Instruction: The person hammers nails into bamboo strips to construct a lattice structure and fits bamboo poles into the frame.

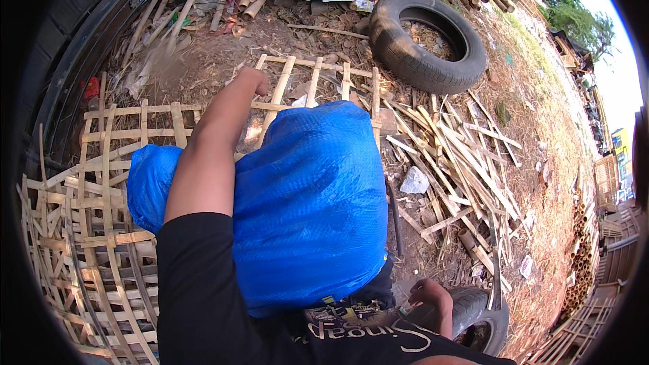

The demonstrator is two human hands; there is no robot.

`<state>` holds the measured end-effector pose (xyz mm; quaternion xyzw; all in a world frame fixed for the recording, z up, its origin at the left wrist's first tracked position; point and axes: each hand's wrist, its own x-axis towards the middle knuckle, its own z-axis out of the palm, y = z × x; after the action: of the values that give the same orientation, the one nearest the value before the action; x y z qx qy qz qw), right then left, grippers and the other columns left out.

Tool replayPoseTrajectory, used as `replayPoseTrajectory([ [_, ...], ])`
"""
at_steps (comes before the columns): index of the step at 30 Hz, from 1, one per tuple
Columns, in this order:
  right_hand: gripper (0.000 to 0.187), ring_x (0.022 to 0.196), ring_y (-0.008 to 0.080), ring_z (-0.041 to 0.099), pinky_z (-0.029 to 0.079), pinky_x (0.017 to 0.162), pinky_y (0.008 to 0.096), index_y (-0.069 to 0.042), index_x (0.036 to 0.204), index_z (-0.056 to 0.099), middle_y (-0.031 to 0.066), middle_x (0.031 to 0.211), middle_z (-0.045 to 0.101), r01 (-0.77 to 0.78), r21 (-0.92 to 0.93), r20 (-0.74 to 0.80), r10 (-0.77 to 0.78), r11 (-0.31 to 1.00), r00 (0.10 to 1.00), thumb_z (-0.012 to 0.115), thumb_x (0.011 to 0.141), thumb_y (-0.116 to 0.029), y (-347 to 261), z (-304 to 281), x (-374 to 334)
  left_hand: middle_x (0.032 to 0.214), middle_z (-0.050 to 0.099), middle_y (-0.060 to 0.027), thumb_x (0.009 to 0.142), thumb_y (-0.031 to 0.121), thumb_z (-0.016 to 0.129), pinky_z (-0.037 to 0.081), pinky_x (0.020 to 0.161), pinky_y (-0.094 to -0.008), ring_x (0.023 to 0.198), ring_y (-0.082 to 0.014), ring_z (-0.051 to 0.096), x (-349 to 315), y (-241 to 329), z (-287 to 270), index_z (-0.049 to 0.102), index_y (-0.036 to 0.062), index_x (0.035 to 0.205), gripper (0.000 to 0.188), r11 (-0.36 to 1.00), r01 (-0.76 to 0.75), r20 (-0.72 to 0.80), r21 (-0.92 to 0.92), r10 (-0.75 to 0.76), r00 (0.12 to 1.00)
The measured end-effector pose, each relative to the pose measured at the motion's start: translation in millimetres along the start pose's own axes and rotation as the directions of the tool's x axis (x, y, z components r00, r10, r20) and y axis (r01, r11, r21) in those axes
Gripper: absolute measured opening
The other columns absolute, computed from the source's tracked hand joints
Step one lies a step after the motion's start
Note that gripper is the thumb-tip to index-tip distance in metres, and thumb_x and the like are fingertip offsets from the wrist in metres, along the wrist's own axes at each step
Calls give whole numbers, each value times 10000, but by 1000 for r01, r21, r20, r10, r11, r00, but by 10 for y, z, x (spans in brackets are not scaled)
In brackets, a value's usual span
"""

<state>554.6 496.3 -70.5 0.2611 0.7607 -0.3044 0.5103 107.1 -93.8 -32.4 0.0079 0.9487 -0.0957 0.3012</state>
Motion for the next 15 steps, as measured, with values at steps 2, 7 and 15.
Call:
replayPoseTrajectory([
  [2,220,739,236,727,589,644,325,107,1006,624,176,807,724,-46,-68,-70,41,997,997,614,908,-89,-59,-142,-142,1136,704,-105,757,225,660,537,873,-415,1049,-257,676,100,-26,15,708,63,1098,381,999,-4,20,43,3,1000],
  [7,260,710,207,721,578,621,316,118,1003,631,160,797,724,73,-144,-466,-133,987,875,688,851,-85,-982,-471,-1180,1053,713,-155,723,112,604,532,823,-417,957,-286,690,283,221,-84,731,39,997,310,986,-161,-189,-36,151,970],
  [15,188,654,125,659,503,607,258,31,862,666,99,722,704,772,-313,-665,-708,553,238,724,875,-147,-2746,-659,-1330,925,727,-114,843,252,637,533,765,-364,822,-233,691,-82,943,-1177,716,49,1003,270,628,-742,-510,-236,570,644],
])
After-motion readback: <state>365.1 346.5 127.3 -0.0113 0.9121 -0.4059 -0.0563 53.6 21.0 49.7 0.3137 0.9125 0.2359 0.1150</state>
